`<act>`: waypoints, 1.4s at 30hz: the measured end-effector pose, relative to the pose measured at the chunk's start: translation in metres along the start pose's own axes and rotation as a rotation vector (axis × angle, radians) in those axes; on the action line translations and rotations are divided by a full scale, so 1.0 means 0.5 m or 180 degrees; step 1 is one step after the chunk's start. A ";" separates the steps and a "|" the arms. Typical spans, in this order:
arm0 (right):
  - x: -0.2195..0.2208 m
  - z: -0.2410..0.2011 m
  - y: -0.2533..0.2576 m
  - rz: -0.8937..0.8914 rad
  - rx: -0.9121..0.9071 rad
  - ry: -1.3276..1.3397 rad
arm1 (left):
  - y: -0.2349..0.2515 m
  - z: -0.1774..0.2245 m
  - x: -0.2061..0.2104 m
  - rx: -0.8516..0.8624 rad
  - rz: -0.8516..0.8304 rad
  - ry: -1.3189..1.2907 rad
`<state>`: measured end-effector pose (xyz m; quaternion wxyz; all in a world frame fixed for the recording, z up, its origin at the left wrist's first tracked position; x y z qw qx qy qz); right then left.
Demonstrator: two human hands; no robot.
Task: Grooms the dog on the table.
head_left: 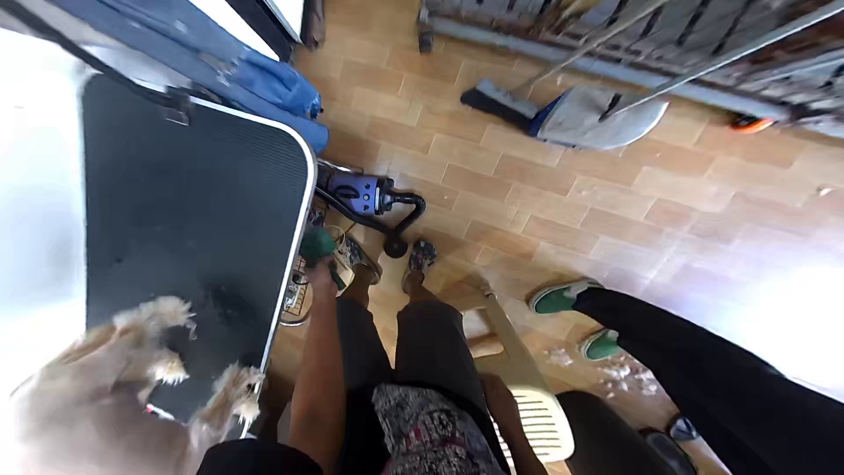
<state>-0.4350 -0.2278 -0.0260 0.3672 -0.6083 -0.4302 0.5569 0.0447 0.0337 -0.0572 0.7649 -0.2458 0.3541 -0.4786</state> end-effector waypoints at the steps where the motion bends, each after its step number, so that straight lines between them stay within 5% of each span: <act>1: -0.036 -0.062 0.007 0.0109 -0.0266 0.0033 | -0.055 0.003 -0.004 -0.0159 -0.0162 0.0129; 5: -0.123 -0.350 -0.051 -0.0146 -0.1125 0.0332 | -0.255 0.007 -0.038 -0.0340 -0.1096 0.0789; 11: -0.017 -0.734 -0.245 -0.2050 -0.1665 0.1612 | -0.484 0.159 -0.074 0.0134 -0.2158 0.0441; 18: 0.152 -1.029 -0.442 -0.2476 -0.2085 0.1262 | -0.406 0.361 -0.262 0.1209 -0.1236 -0.0457; 24: 0.334 -1.250 -0.430 -0.1521 -0.2516 0.0007 | -0.297 0.418 -0.448 0.1353 -0.0404 -0.1127; 30: 0.387 -1.364 -0.410 -0.0019 -0.3176 -0.1782 | -0.243 0.384 -0.516 0.0829 -0.0226 -0.1856; 36: 0.392 -1.388 -0.439 0.0733 -0.3799 -0.2391 | -0.204 0.389 -0.485 0.0806 -0.0004 -0.1535; 39: 0.372 -1.371 -0.459 0.0625 -0.4182 -0.2270 | -0.189 0.422 -0.457 0.0863 0.0183 -0.1848; 42: 0.356 -1.324 -0.481 -0.0437 -0.4256 -0.1749 | -0.175 0.452 -0.409 0.0923 0.0392 -0.2250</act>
Point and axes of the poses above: each hand's wrist, its own y-axis towards the middle knuckle, its own x-axis out of the palm, z = x × y, the point moved 8 cm from there along y, towards the middle knuckle, and after that the axes turned 4 degrees about -y, right-handed, at the moved point
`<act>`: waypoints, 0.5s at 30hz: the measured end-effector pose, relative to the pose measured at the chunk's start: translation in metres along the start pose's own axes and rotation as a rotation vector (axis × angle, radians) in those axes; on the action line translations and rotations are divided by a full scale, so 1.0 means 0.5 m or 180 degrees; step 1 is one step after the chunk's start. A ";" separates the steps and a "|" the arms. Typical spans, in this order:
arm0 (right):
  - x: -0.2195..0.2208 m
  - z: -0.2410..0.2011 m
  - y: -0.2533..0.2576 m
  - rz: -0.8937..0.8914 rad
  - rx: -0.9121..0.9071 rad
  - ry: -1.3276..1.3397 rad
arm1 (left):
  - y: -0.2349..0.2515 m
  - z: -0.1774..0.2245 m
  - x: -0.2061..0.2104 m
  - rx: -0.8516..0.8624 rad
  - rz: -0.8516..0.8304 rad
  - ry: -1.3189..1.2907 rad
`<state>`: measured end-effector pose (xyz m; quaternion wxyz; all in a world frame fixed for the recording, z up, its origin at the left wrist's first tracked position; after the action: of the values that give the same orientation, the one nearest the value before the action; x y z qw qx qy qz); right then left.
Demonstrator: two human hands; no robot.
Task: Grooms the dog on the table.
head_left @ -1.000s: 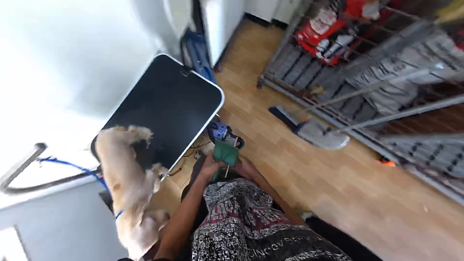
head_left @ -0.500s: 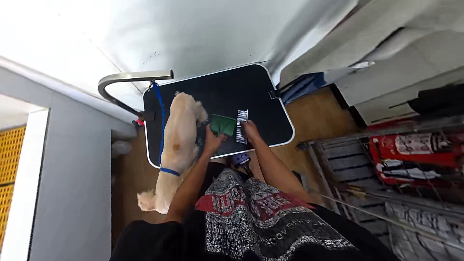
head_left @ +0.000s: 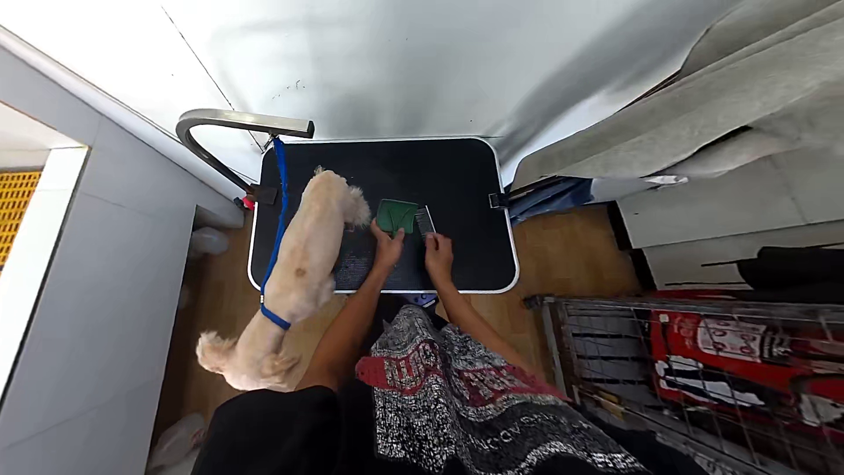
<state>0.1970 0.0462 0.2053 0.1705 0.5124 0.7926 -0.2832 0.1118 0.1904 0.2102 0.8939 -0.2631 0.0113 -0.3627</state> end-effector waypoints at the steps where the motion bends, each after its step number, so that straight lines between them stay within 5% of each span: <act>1: 0.018 -0.003 -0.013 -0.0385 0.0068 0.0518 | -0.003 -0.003 0.020 0.0060 0.0055 -0.0096; 4: 0.038 -0.015 -0.037 -0.1223 0.0431 0.1637 | -0.043 -0.021 0.090 0.0268 -0.0156 -0.0178; 7: 0.006 -0.001 -0.015 -0.1034 0.0799 0.2006 | -0.082 -0.005 0.152 0.0674 -0.0752 0.0725; 9: -0.005 0.014 -0.009 -0.0947 0.1044 0.2214 | -0.089 0.025 0.156 0.0863 -0.0691 0.1543; 12: -0.024 0.050 0.021 -0.0823 0.1232 0.2165 | -0.042 0.105 0.080 0.1276 0.0409 0.1173; 15: -0.040 0.072 0.053 -0.0740 0.0994 0.1707 | 0.049 0.197 -0.025 0.1115 0.1605 0.0426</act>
<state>0.2289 0.0177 0.1811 -0.1583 0.4948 0.8094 -0.2739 0.1391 0.2588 0.2810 0.9847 -0.0696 0.0724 -0.1426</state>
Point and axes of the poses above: each hand's wrist, its own y-axis towards the middle knuckle, its own x-axis out of the palm, z = x × y, the point moved 8 cm from there along y, towards the middle knuckle, and after that the axes turned 4 degrees about -y, right-handed, at the moved point
